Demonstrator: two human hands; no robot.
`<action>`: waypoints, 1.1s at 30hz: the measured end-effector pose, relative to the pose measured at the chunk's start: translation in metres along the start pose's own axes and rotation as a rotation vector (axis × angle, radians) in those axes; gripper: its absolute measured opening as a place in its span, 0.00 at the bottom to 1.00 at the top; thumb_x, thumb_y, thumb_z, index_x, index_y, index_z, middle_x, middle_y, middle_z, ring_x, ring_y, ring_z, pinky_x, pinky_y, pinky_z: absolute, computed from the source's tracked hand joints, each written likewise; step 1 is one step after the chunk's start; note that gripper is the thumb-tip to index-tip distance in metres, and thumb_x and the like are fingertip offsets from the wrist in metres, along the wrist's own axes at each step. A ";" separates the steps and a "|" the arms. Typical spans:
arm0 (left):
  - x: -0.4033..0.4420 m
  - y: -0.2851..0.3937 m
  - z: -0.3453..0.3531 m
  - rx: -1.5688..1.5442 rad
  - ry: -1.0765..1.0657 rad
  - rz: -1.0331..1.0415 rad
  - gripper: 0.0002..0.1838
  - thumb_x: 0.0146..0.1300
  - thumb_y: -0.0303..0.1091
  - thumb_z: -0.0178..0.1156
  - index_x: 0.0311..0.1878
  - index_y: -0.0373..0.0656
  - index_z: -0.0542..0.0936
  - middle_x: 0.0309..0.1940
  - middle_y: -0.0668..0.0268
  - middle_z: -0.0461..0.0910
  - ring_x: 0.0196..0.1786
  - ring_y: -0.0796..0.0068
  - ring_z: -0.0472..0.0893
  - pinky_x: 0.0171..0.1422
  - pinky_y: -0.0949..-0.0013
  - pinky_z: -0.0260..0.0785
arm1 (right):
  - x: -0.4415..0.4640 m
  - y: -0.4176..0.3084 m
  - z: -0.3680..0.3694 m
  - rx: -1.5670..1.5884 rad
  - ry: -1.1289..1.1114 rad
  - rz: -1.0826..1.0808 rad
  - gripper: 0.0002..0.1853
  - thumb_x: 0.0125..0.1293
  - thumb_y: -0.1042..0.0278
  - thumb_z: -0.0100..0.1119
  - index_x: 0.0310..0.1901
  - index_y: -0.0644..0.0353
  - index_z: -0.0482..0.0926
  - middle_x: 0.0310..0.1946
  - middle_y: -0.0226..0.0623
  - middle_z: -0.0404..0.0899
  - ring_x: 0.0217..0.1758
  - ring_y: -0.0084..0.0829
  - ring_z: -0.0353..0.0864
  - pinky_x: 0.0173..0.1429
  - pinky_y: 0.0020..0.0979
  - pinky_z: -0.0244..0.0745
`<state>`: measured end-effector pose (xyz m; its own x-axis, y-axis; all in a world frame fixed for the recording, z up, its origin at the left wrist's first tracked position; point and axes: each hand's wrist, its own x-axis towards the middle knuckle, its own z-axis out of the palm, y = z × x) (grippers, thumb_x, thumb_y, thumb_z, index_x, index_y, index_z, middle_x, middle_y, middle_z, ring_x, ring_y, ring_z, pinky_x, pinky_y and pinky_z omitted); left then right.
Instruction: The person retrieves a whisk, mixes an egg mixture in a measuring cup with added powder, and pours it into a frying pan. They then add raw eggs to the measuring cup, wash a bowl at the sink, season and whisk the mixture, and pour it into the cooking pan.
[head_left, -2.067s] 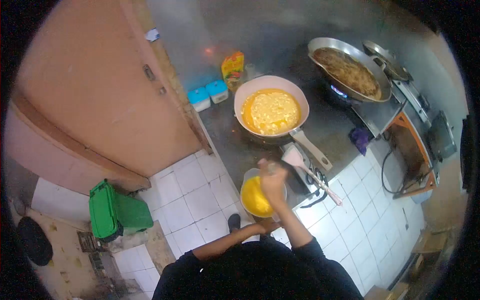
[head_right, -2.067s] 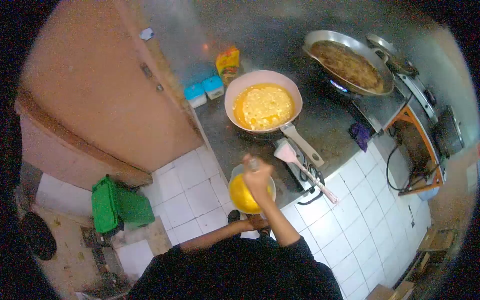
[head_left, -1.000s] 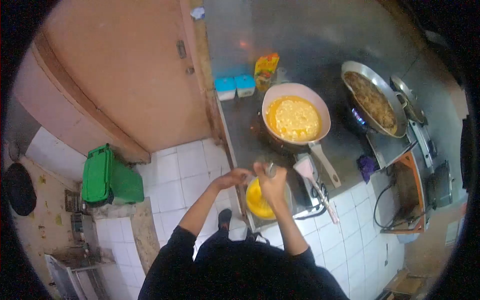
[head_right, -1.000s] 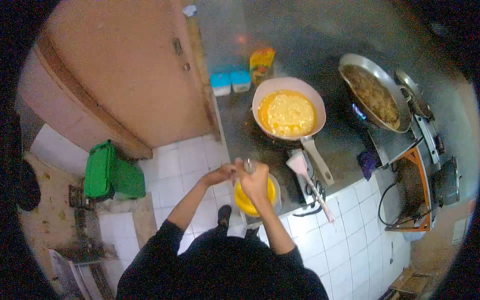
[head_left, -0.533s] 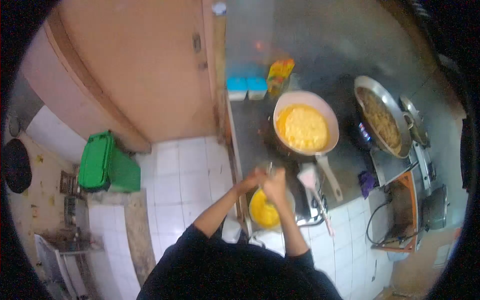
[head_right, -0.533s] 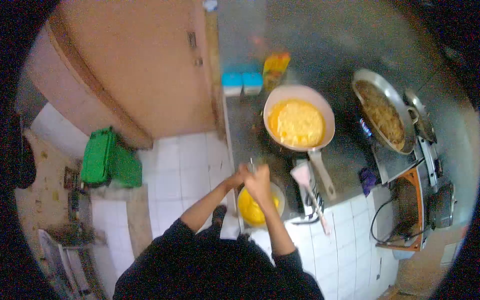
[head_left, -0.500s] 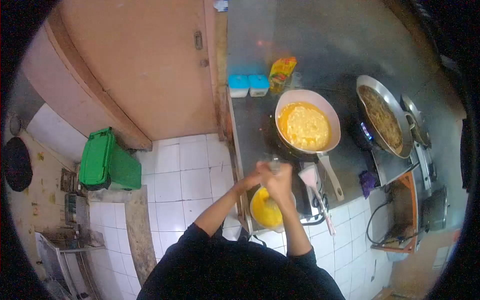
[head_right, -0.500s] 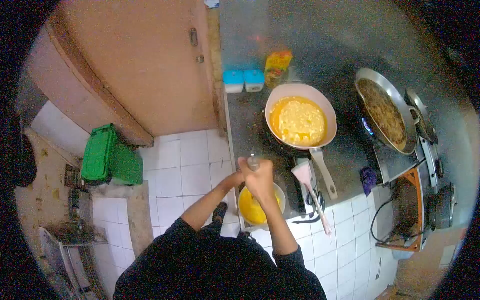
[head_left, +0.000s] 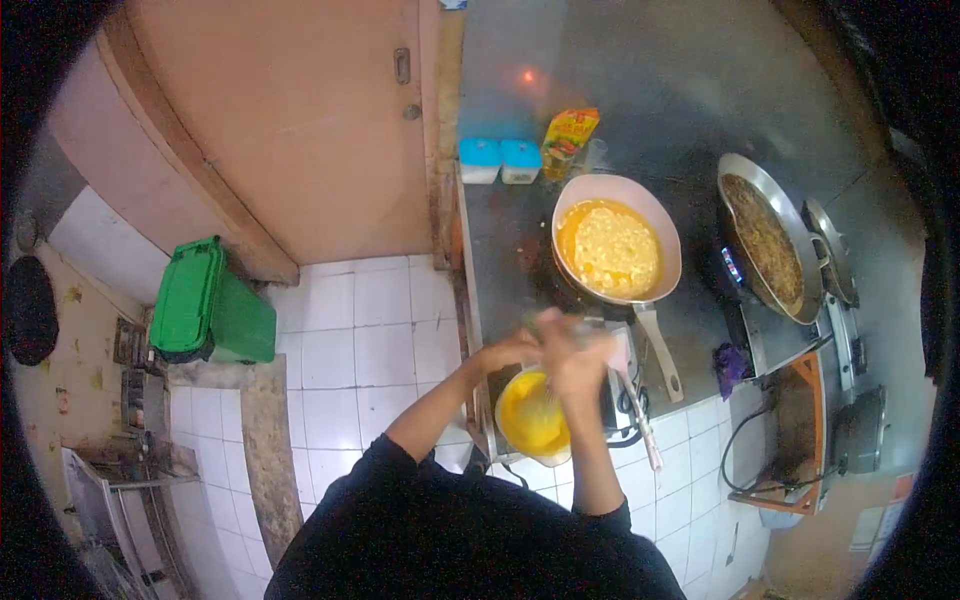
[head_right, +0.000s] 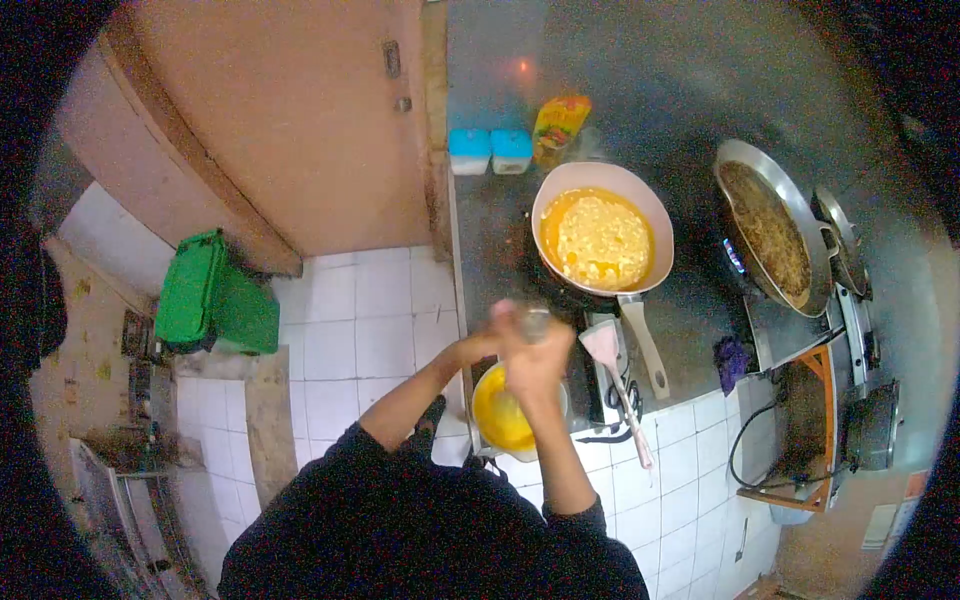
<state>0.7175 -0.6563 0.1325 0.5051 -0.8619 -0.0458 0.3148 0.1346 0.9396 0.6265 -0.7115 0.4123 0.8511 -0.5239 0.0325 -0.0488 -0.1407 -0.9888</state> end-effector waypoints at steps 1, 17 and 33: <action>0.006 0.005 -0.004 0.191 -0.075 -0.072 0.17 0.58 0.41 0.59 0.46 0.39 0.76 0.50 0.64 0.72 0.51 0.77 0.69 0.58 0.70 0.59 | 0.000 0.013 -0.007 0.115 0.193 -0.014 0.17 0.60 0.64 0.59 0.17 0.64 0.75 0.15 0.32 0.75 0.20 0.16 0.68 0.24 0.23 0.62; 0.018 0.067 -0.016 0.363 -0.237 -0.008 0.20 0.61 0.44 0.55 0.49 0.39 0.76 0.50 0.65 0.72 0.48 0.75 0.69 0.52 0.69 0.61 | -0.003 0.077 0.005 0.115 0.338 -0.207 0.10 0.54 0.68 0.62 0.21 0.65 0.76 0.15 0.27 0.71 0.19 0.21 0.67 0.24 0.25 0.62; 0.023 0.033 -0.013 0.220 -0.202 -0.108 0.14 0.58 0.42 0.59 0.36 0.38 0.78 0.42 0.63 0.74 0.41 0.78 0.71 0.43 0.72 0.63 | 0.001 0.079 0.008 -0.110 0.214 -0.299 0.13 0.57 0.66 0.61 0.18 0.62 0.75 0.14 0.29 0.71 0.17 0.20 0.66 0.21 0.25 0.60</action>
<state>0.7497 -0.6656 0.1582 0.3012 -0.9481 -0.1017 0.1652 -0.0532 0.9848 0.6279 -0.7165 0.3335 0.7087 -0.6079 0.3580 0.1192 -0.3970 -0.9101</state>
